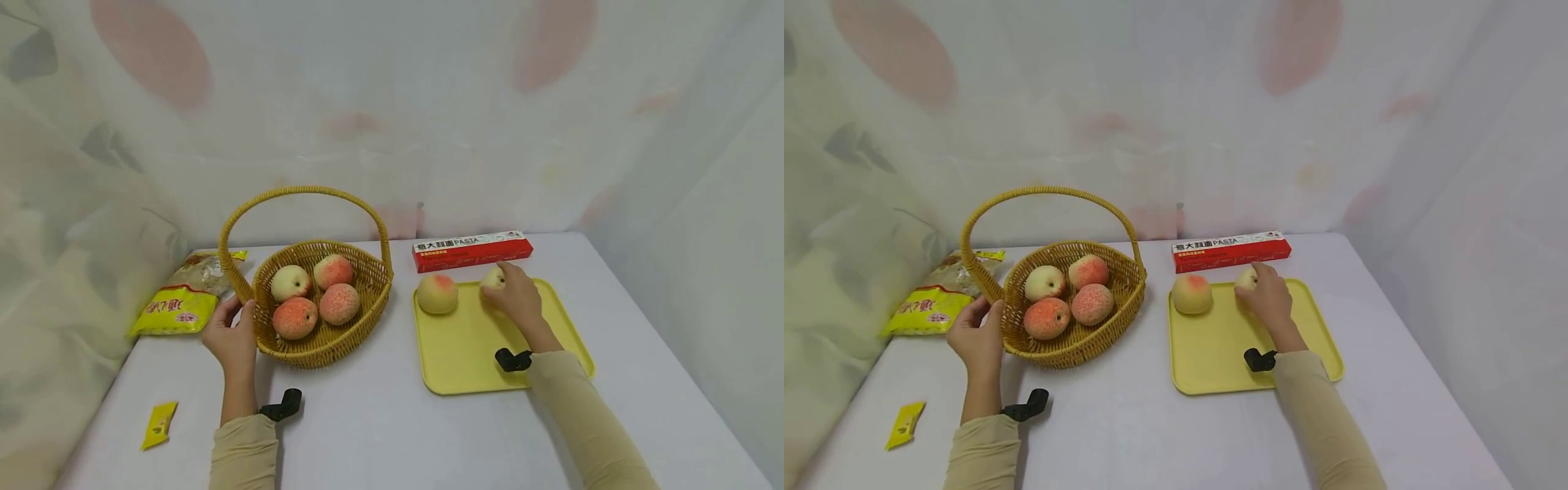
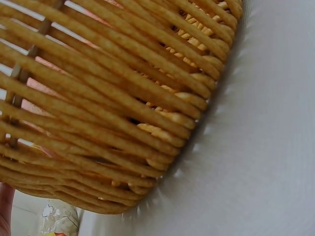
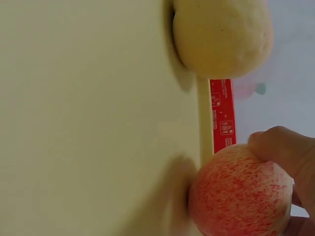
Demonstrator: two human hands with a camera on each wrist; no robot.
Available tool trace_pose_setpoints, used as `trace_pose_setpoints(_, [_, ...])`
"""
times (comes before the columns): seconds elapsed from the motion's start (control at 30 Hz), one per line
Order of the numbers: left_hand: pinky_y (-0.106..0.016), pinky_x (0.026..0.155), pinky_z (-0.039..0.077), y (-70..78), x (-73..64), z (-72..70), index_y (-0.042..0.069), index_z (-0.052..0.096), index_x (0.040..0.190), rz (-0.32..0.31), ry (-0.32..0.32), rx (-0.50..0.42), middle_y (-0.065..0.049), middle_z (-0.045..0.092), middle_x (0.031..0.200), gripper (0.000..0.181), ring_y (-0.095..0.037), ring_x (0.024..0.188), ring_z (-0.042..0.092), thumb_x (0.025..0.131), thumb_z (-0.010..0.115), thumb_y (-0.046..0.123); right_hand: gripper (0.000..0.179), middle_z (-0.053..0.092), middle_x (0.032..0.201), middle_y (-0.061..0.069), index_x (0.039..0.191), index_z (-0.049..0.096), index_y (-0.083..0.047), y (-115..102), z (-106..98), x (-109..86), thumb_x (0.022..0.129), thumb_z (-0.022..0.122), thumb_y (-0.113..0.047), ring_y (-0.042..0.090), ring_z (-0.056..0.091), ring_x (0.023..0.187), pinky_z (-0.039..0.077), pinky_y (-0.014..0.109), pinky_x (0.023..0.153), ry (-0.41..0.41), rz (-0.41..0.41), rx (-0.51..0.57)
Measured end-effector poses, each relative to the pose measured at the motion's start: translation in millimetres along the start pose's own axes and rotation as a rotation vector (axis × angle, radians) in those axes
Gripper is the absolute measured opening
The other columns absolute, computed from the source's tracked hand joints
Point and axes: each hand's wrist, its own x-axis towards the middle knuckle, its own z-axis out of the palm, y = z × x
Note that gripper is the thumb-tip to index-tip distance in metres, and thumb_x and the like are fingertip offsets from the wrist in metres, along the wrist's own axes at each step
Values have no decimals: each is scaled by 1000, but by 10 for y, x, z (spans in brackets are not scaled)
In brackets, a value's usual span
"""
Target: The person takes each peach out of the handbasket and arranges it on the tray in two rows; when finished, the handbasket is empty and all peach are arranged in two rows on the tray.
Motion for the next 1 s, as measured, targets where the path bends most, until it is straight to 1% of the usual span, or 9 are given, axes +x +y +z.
trace_pose_setpoints(0.23, [-14,74,50,5,10,22,5,71,103,-12,-2,-14,-5,68,97,27,-7,92,62,79,73,18,66,39,136,20,136,41,-7,-92,23,31,79,65,-31,42,41,114,43,56,82,-68,-3,-4])
trace_pose_setpoints(0.37, [-13,72,50,3,21,31,3,70,103,7,-14,-42,-5,68,97,26,-7,92,62,79,73,14,72,37,137,20,138,38,-6,-123,39,8,78,69,-31,42,38,117,42,57,84,-87,-24,18])
trace_pose_setpoints(0.5, [-13,71,50,104,-22,5,0,69,103,20,-31,-59,-2,68,94,25,-7,91,62,80,71,8,76,37,135,22,139,36,-5,-143,48,-22,77,71,-33,40,40,117,42,57,86,-86,-63,39])
trace_pose_setpoints(0.53, [-13,71,50,96,-22,1,0,69,103,21,-30,-60,-2,68,94,25,-7,91,62,80,71,8,77,37,135,22,139,36,-5,-152,50,-29,77,72,-34,39,41,116,42,56,86,-86,-69,45])
trace_pose_setpoints(0.67, [-12,70,49,183,-67,-31,0,69,103,14,-33,-60,1,68,93,25,-7,90,62,80,71,6,78,38,133,22,139,35,-5,-188,62,-45,78,72,-36,38,43,112,43,54,86,-98,-71,53])
trace_pose_setpoints(0.77, [-12,70,49,154,-60,-40,0,69,103,5,-32,-71,0,68,94,24,-8,91,62,80,71,6,77,40,130,24,137,35,-2,-197,77,-50,78,73,-33,38,45,109,42,53,87,-87,-82,75])
trace_pose_setpoints(0.87, [-13,71,50,35,-20,-25,2,70,104,4,-27,-67,0,68,95,25,-8,92,62,80,71,7,72,41,128,26,134,39,0,-186,90,-52,77,74,-29,41,46,107,43,53,86,-50,-80,78])
trace_pose_setpoints(0.93, [-13,72,50,-36,9,-11,3,70,104,8,-23,-62,0,68,95,26,-7,92,62,80,71,9,69,40,128,25,133,41,-2,-172,93,-48,77,74,-26,42,44,106,44,54,82,-20,-54,46])
trace_pose_setpoints(1.0, [-14,73,50,-53,28,0,3,70,105,8,-20,-61,1,68,95,26,-7,92,62,79,72,10,67,40,128,24,133,42,-4,-163,84,-43,77,73,-25,43,42,106,45,55,77,7,-21,-3])
